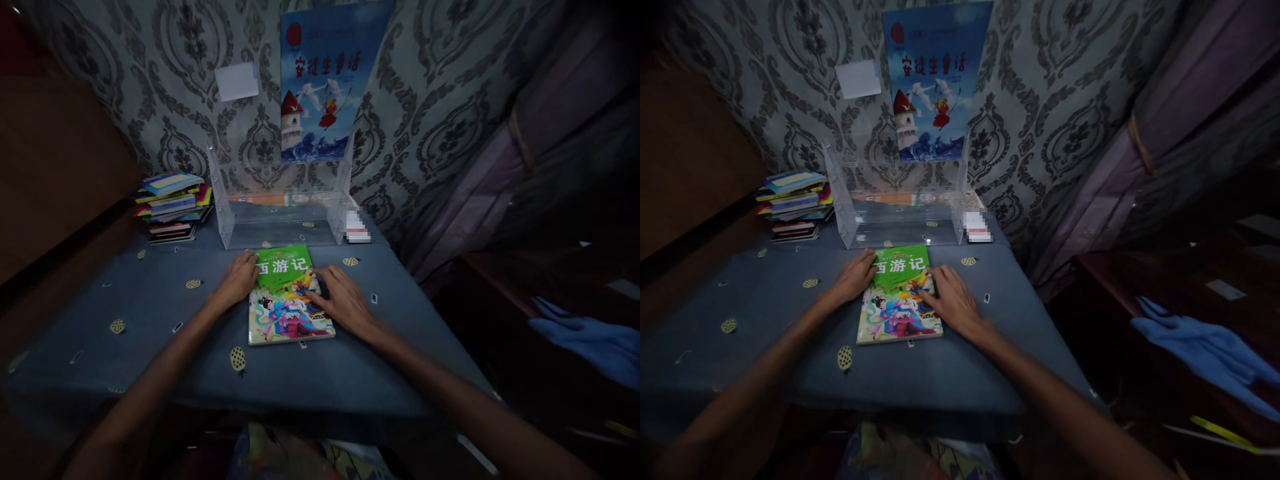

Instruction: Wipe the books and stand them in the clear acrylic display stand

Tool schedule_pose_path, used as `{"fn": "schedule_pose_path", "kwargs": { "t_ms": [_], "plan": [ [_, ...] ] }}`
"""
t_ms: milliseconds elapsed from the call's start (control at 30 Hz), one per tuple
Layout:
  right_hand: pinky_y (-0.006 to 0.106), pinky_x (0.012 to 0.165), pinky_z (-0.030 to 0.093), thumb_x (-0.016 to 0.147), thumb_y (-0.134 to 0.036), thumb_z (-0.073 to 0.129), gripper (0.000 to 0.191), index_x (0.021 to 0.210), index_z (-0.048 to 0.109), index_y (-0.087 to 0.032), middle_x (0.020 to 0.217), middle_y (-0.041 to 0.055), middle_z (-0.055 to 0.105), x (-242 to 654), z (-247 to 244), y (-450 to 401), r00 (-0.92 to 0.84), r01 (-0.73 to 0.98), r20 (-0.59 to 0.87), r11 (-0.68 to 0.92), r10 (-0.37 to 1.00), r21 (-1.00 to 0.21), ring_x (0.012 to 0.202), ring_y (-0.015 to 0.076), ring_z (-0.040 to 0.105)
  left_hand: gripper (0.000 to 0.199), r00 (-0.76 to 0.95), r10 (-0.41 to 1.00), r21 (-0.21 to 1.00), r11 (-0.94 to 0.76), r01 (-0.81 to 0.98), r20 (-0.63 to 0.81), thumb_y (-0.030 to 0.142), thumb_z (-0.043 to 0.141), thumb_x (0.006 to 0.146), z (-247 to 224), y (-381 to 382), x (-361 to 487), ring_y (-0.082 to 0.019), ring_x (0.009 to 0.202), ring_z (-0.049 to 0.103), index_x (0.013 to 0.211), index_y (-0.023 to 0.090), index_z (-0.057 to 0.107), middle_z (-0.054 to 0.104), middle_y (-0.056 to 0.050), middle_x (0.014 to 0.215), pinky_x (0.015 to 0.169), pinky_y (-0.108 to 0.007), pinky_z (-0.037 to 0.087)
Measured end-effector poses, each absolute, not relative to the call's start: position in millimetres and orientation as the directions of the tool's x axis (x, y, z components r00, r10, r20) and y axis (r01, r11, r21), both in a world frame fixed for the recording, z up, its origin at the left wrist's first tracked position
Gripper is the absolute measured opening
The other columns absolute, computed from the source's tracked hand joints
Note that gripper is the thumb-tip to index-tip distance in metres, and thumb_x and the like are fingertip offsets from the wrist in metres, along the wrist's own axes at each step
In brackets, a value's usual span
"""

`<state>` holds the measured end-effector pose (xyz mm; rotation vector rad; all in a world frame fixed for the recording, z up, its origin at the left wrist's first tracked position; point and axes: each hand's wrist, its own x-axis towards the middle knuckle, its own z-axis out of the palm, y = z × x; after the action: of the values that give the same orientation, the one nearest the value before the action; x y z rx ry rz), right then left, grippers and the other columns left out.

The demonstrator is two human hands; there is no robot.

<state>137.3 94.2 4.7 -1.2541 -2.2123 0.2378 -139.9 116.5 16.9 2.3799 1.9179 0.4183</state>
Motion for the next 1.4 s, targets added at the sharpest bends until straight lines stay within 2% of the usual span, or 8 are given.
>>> {"fn": "schedule_pose_path", "kwargs": {
  "t_ms": [67, 167, 333, 533, 800, 1067, 1267, 1400],
  "plan": [
    [0.05, 0.097, 0.052, 0.094, -0.04, 0.062, 0.036, 0.122, 0.064, -0.018, 0.125, 0.0159, 0.064, 131, 3, 103, -0.467, 0.69, 0.423, 0.619, 0.776, -0.375, 0.117, 0.0329, 0.061, 0.039, 0.203, 0.968, 0.212, -0.231, 0.95, 0.145, 0.025, 0.04, 0.101, 15, 120, -138, -0.028, 0.145, 0.042, 0.135, 0.012, 0.052, 0.049, -0.018, 0.152, 0.117, -0.045, 0.037],
    [0.055, 0.111, 0.044, 0.096, -0.04, 0.058, 0.044, 0.131, 0.061, -0.014, 0.147, 0.0202, 0.052, 122, -1, 121, -0.556, 0.633, 0.381, 0.673, 0.739, -0.382, 0.136, 0.0349, 0.05, 0.041, 0.216, 0.969, 0.2, -0.237, 0.951, 0.123, 0.028, 0.04, 0.102, 14, 121, -135, -0.029, 0.147, 0.04, 0.138, 0.01, 0.051, 0.046, -0.019, 0.154, 0.118, -0.046, 0.035],
    [0.053, 0.121, 0.033, 0.099, -0.045, 0.05, 0.058, 0.143, 0.051, -0.008, 0.156, 0.0237, 0.042, 113, -16, 157, -0.605, 0.587, 0.299, 0.667, 0.738, -0.458, 0.149, 0.0326, 0.035, 0.047, 0.35, 0.929, 0.2, -0.368, 0.908, 0.12, 0.032, 0.037, 0.104, 13, 127, -129, -0.026, 0.151, 0.033, 0.146, 0.015, 0.046, 0.04, -0.016, 0.159, 0.123, -0.05, 0.026],
    [0.057, 0.122, 0.03, 0.098, -0.053, 0.047, 0.068, 0.15, 0.043, -0.01, 0.16, 0.0215, 0.036, 111, -33, 183, -0.567, 0.581, 0.35, 0.663, 0.746, -0.471, 0.152, 0.0332, 0.028, 0.053, 0.496, 0.862, 0.204, -0.506, 0.838, 0.099, 0.038, 0.035, 0.104, 12, 149, -108, -0.021, 0.152, 0.03, 0.152, 0.015, 0.04, 0.036, -0.014, 0.162, 0.125, -0.044, 0.022],
    [0.056, 0.121, 0.034, 0.093, -0.055, 0.054, 0.07, 0.148, 0.047, -0.012, 0.152, 0.0196, 0.05, 112, -30, 193, -0.553, 0.544, 0.382, 0.668, 0.741, -0.508, 0.145, 0.0327, 0.042, 0.049, 0.514, 0.846, 0.16, -0.532, 0.831, 0.143, 0.037, 0.039, 0.102, 14, 159, -101, -0.023, 0.146, 0.042, 0.145, 0.017, 0.048, 0.047, -0.013, 0.156, 0.12, -0.045, 0.03],
    [0.053, 0.12, 0.036, 0.094, -0.034, 0.048, 0.068, 0.156, 0.031, -0.011, 0.158, 0.0194, 0.041, 121, -37, 187, -0.5, 0.525, 0.375, 0.617, 0.781, -0.587, 0.148, 0.0285, 0.039, 0.055, 0.579, 0.815, 0.226, -0.563, 0.795, -0.007, 0.04, 0.025, 0.105, 25, 164, -77, -0.022, 0.154, 0.026, 0.154, 0.017, 0.035, 0.032, -0.011, 0.164, 0.124, -0.051, 0.02],
    [0.051, 0.122, 0.034, 0.095, -0.028, 0.043, 0.065, 0.156, 0.03, -0.01, 0.159, 0.0174, 0.041, 121, -37, 182, -0.507, 0.559, 0.358, 0.616, 0.784, -0.556, 0.148, 0.0272, 0.038, 0.056, 0.591, 0.805, 0.182, -0.588, 0.788, 0.045, 0.042, 0.027, 0.106, 24, 164, -67, -0.023, 0.152, 0.031, 0.153, 0.013, 0.036, 0.037, -0.015, 0.161, 0.123, -0.049, 0.021],
    [0.053, 0.123, 0.029, 0.099, -0.034, 0.04, 0.065, 0.158, 0.026, -0.011, 0.163, 0.0164, 0.034, 123, -32, 163, -0.513, 0.616, 0.318, 0.599, 0.798, -0.511, 0.152, 0.0286, 0.031, 0.056, 0.594, 0.803, 0.169, -0.592, 0.788, 0.048, 0.043, 0.029, 0.106, 23, 161, -68, -0.024, 0.152, 0.03, 0.151, 0.013, 0.04, 0.037, -0.015, 0.161, 0.123, -0.049, 0.019]
  ]
}}
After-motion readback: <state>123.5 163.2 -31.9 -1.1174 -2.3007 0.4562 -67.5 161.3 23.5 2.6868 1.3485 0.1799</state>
